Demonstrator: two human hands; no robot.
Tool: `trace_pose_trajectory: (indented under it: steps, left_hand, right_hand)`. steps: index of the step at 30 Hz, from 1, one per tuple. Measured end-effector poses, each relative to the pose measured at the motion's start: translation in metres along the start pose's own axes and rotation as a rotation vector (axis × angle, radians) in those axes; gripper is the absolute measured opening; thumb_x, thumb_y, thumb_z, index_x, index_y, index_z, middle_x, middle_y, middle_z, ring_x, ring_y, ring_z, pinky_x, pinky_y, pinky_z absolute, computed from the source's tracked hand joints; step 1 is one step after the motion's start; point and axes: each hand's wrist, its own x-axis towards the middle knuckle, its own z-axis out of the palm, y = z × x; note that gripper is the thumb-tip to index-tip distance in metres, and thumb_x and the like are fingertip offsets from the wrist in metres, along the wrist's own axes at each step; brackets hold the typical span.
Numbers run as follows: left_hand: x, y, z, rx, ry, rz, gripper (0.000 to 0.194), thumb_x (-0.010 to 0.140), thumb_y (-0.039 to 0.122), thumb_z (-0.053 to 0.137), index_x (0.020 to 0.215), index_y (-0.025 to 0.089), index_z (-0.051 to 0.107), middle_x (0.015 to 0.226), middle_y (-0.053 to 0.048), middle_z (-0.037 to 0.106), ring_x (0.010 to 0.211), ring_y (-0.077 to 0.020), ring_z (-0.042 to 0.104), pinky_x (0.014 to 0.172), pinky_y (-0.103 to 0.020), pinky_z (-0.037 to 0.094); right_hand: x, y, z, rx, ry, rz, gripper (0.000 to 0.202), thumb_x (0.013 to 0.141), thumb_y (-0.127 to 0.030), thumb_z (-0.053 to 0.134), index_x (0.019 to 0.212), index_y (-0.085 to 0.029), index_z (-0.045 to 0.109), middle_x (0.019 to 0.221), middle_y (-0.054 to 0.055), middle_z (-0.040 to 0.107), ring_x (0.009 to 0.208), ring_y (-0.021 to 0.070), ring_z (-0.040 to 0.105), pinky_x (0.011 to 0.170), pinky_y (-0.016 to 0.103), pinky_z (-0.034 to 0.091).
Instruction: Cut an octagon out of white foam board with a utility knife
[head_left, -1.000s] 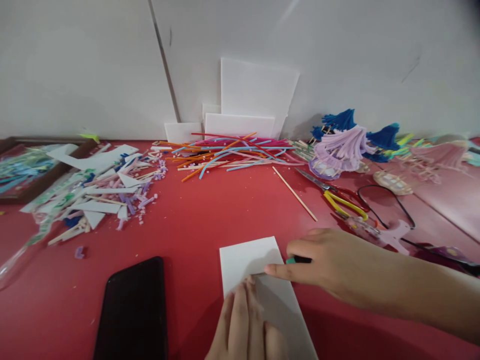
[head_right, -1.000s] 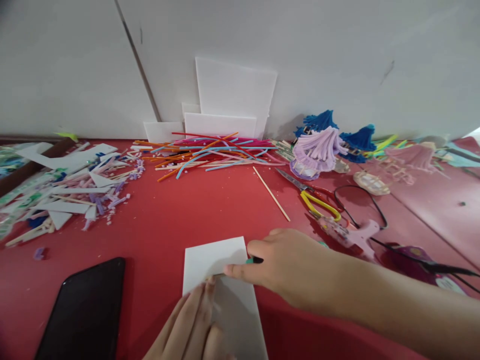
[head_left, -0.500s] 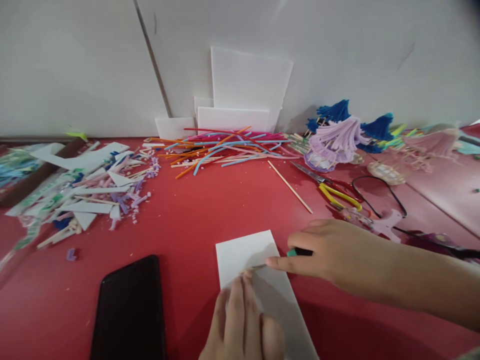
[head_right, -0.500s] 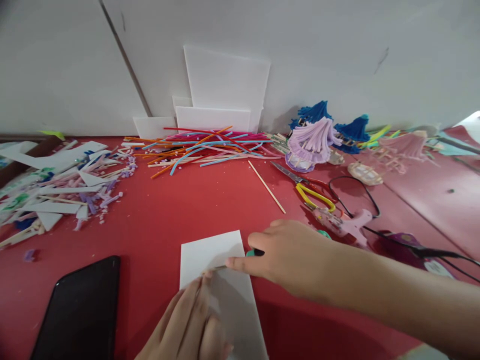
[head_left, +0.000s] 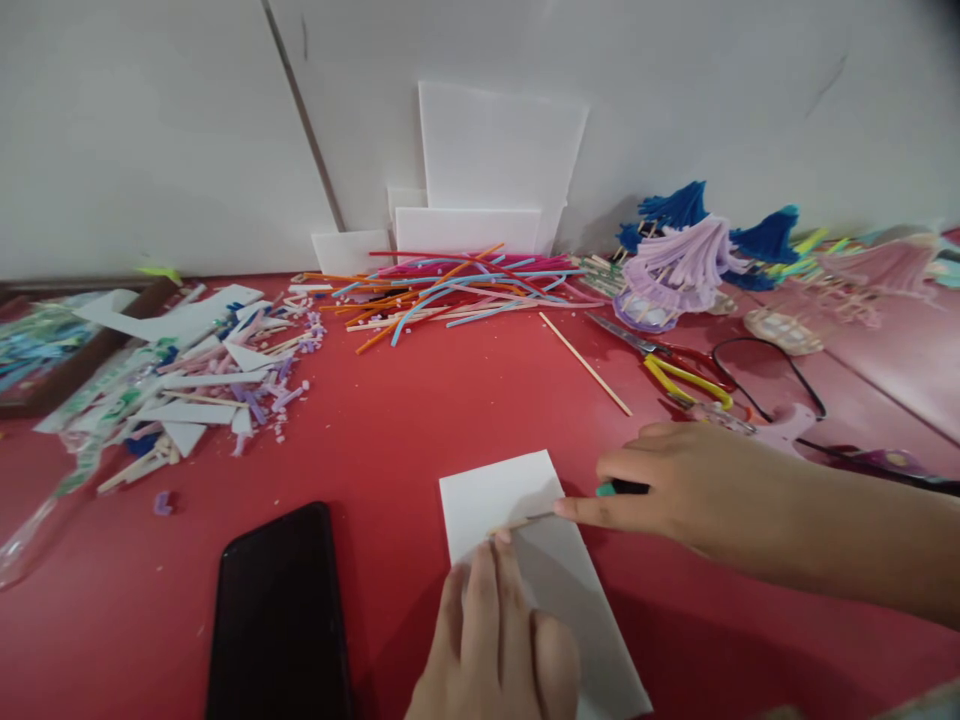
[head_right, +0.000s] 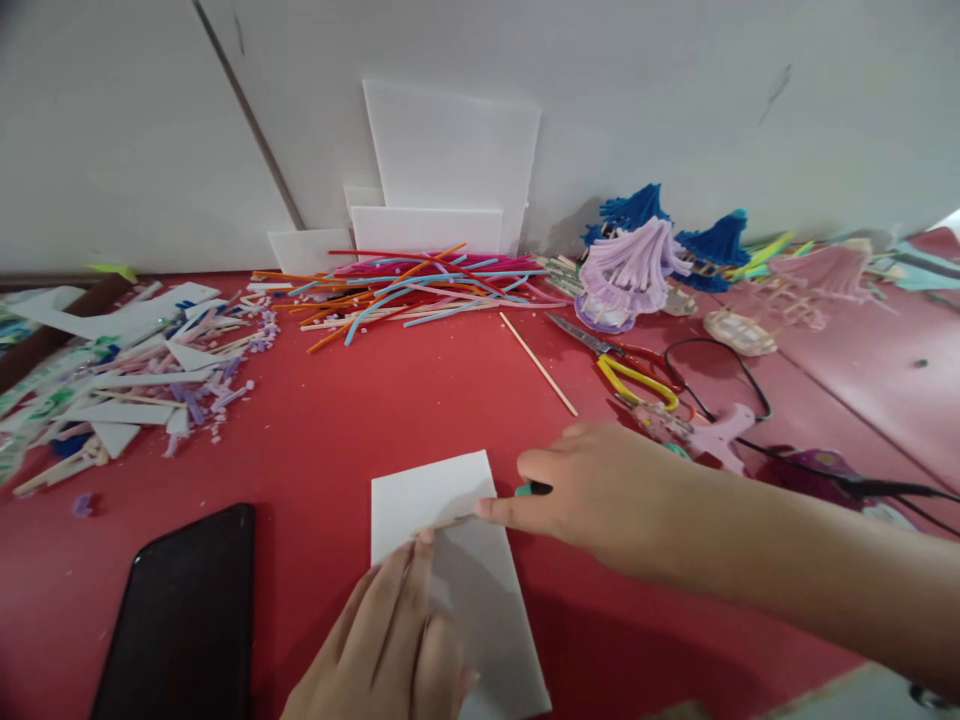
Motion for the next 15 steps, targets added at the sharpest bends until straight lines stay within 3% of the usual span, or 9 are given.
trace_pose_trajectory:
  steps: [3,8,15]
  left_hand:
    - [0.0000,-0.0002,0.0013,0.001,0.046,0.000,0.009,0.085,0.012,0.044,0.081,0.016,0.052,0.100,-0.024,0.072,0.089,-0.0336,0.072,0.068,-0.039,0.062]
    - [0.0007,-0.0002,-0.0002,-0.022,0.001,0.003,0.008,0.085,0.012,0.046,0.080,0.015,0.051,0.103,-0.025,0.071,0.090,-0.0342,0.072,0.069,-0.040,0.062]
    - [-0.0028,0.0004,0.0093,0.004,0.108,0.027,0.006,0.081,0.012,0.048,0.079,0.014,0.053,0.099,-0.026,0.071,0.086,-0.0349,0.072,0.065,-0.040,0.063]
  right_hand:
    - [0.0002,0.0006,-0.0006,-0.010,-0.002,-0.010,0.076,0.067,0.003,0.059,0.132,-0.034,0.055,0.076,-0.001,0.068,0.059,0.0177,0.058,0.048,0.030,0.022]
    - [-0.0022,0.0021,0.0019,-0.023,-0.025,-0.006,0.080,0.063,0.004,0.058,0.134,-0.034,0.054,0.075,-0.001,0.067,0.058,0.0174,0.058,0.047,0.029,0.022]
    - [-0.0052,0.0024,0.0029,-0.011,-0.011,0.001,0.082,0.064,0.005,0.056,0.136,-0.035,0.052,0.074,-0.001,0.065,0.055,0.0143,0.052,0.048,0.027,0.024]
